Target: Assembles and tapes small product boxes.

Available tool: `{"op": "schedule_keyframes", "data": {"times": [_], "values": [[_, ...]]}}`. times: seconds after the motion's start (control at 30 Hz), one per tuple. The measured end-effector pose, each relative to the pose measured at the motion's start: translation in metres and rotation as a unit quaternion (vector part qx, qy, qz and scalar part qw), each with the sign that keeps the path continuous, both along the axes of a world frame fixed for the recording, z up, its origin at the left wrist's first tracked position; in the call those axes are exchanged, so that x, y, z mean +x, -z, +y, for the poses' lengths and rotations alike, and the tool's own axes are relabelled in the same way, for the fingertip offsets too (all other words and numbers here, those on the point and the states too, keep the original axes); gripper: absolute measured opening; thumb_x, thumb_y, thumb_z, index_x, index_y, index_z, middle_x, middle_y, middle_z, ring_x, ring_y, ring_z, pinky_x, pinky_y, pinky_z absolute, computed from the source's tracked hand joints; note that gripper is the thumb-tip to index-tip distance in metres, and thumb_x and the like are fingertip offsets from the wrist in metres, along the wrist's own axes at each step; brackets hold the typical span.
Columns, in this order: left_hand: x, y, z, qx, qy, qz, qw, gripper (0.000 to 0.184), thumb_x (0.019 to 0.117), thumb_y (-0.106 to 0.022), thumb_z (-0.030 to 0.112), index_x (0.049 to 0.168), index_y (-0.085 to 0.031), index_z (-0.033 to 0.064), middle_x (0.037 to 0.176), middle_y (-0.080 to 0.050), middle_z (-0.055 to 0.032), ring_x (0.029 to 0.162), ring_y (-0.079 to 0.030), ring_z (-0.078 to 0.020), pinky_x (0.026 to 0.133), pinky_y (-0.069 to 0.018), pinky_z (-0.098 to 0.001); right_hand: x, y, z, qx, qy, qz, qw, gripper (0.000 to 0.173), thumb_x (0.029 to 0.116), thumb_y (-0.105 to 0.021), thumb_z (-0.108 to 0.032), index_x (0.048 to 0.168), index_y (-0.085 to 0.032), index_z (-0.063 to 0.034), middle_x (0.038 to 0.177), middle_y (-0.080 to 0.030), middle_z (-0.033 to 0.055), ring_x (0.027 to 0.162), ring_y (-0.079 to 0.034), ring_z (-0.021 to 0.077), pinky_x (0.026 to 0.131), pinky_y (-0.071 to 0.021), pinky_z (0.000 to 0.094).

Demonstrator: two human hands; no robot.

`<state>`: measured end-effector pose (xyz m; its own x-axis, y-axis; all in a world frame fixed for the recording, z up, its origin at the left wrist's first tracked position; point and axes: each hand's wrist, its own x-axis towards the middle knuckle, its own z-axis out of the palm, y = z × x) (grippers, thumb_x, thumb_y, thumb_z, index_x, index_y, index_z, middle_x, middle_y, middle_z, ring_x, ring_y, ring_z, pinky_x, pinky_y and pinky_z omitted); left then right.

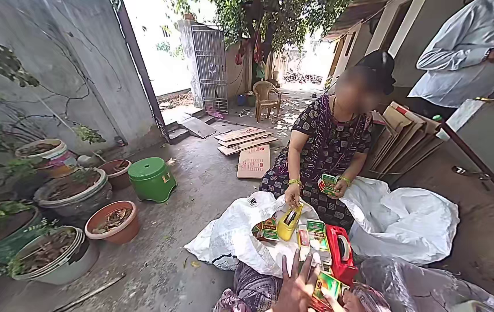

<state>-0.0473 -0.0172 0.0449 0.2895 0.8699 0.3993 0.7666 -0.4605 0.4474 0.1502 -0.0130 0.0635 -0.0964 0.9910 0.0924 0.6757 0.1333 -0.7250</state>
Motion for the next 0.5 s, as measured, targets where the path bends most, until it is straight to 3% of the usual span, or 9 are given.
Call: {"op": "schedule_keyframes", "data": {"times": [0.07, 0.13, 0.23, 0.3, 0.33, 0.37, 0.4, 0.43, 0.5], "values": [[0.006, 0.005, -0.008, 0.007, -0.028, 0.033, 0.999, 0.102, 0.0634, -0.088, 0.034, 0.155, -0.047, 0.0176, 0.165, -0.037, -0.0047, 0.156, -0.017, -0.0412, 0.112, -0.0110, -0.0822, -0.003, -0.004, 0.000, -0.007, -0.039, -0.023, 0.999, 0.041, 0.0914, -0.070, -0.037, 0.085, -0.070, 0.0039, 0.074, -0.069, 0.0172, 0.073, -0.068, 0.0319, 0.074, -0.0532, 0.0570], [0.009, 0.000, -0.010, -0.001, -0.062, 0.050, 0.997, 0.109, 0.0596, -0.089, 0.038, 0.157, -0.044, 0.0189, 0.164, -0.039, -0.0033, 0.156, -0.019, -0.0410, 0.111, -0.0137, -0.0824, -0.003, -0.008, 0.003, -0.009, -0.057, -0.022, 0.998, 0.038, 0.0915, -0.070, -0.035, 0.085, -0.071, 0.0024, 0.074, -0.069, 0.0158, 0.072, -0.068, 0.0300, 0.072, -0.0539, 0.0555], [0.008, -0.005, -0.012, -0.011, -0.080, 0.060, 0.995, 0.118, 0.0579, -0.090, 0.039, 0.161, -0.036, 0.0222, 0.169, -0.028, -0.0039, 0.157, -0.012, -0.0406, 0.112, -0.0100, -0.0827, -0.006, -0.020, 0.002, -0.023, -0.070, -0.014, 0.997, 0.032, 0.0903, -0.071, -0.030, 0.087, -0.072, 0.0020, 0.075, -0.069, 0.0155, 0.072, -0.069, 0.0291, 0.072, -0.0546, 0.0542], [0.008, -0.001, -0.011, -0.002, -0.079, 0.046, 0.996, 0.109, 0.0599, -0.089, 0.045, 0.156, -0.046, 0.0176, 0.161, -0.044, -0.0048, 0.156, -0.023, -0.0359, 0.115, -0.0097, -0.0787, -0.010, -0.027, 0.001, -0.024, -0.058, -0.028, 0.998, 0.030, 0.0883, -0.071, -0.030, 0.089, -0.074, -0.0002, 0.079, -0.072, 0.0152, 0.077, -0.071, 0.0300, 0.076, -0.0551, 0.0573], [0.006, 0.002, -0.009, -0.015, -0.073, 0.023, 0.997, 0.099, 0.0641, -0.086, 0.050, 0.151, -0.053, 0.0155, 0.151, -0.056, -0.0047, 0.151, -0.035, -0.0319, 0.119, -0.0129, -0.0741, -0.012, -0.032, -0.001, 0.000, -0.039, -0.036, 0.999, 0.030, 0.0884, -0.072, -0.031, 0.089, -0.075, -0.0021, 0.083, -0.074, 0.0139, 0.081, -0.072, 0.0293, 0.082, -0.0544, 0.0590], [0.004, 0.004, -0.008, -0.049, -0.065, -0.003, 0.997, 0.091, 0.0704, -0.083, 0.053, 0.148, -0.056, 0.0141, 0.140, -0.065, -0.0055, 0.141, -0.050, -0.0275, 0.121, -0.0222, -0.0674, -0.016, -0.036, -0.004, 0.051, -0.011, -0.026, 0.998, 0.028, 0.0888, -0.073, -0.032, 0.087, -0.076, -0.0038, 0.088, -0.074, 0.0122, 0.088, -0.071, 0.0274, 0.090, -0.0500, 0.0608], [0.000, 0.003, -0.006, -0.100, -0.051, -0.036, 0.993, 0.085, 0.0746, -0.083, 0.046, 0.148, -0.056, 0.0124, 0.133, -0.068, -0.0085, 0.129, -0.061, -0.0262, 0.116, -0.0371, -0.0606, -0.018, -0.036, -0.006, 0.119, 0.018, -0.005, 0.993, 0.025, 0.0890, -0.073, -0.030, 0.089, -0.077, -0.0056, 0.101, -0.076, 0.0114, 0.101, -0.071, 0.0261, 0.102, -0.0445, 0.0633], [-0.004, 0.002, -0.002, -0.145, -0.030, -0.065, 0.987, 0.079, 0.0777, -0.081, 0.037, 0.148, -0.055, 0.0114, 0.129, -0.069, -0.0116, 0.117, -0.067, -0.0290, 0.104, -0.0510, -0.0565, -0.019, -0.033, -0.006, 0.183, 0.039, 0.025, 0.982, 0.027, 0.0897, -0.074, -0.029, 0.098, -0.076, -0.0029, 0.120, -0.072, 0.0163, 0.119, -0.066, 0.0298, 0.112, -0.0354, 0.0634], [-0.009, -0.006, 0.002, -0.229, 0.007, -0.111, 0.967, 0.077, 0.0850, -0.072, 0.020, 0.156, -0.044, 0.0159, 0.134, -0.066, -0.0134, 0.115, -0.068, -0.0318, 0.097, -0.0553, -0.0551, -0.020, -0.027, -0.003, 0.242, 0.063, 0.090, 0.964, 0.049, 0.0912, -0.072, -0.027, 0.123, -0.063, 0.0094, 0.145, -0.052, 0.0284, 0.139, -0.048, 0.0343, 0.119, -0.0359, 0.0481]]}}
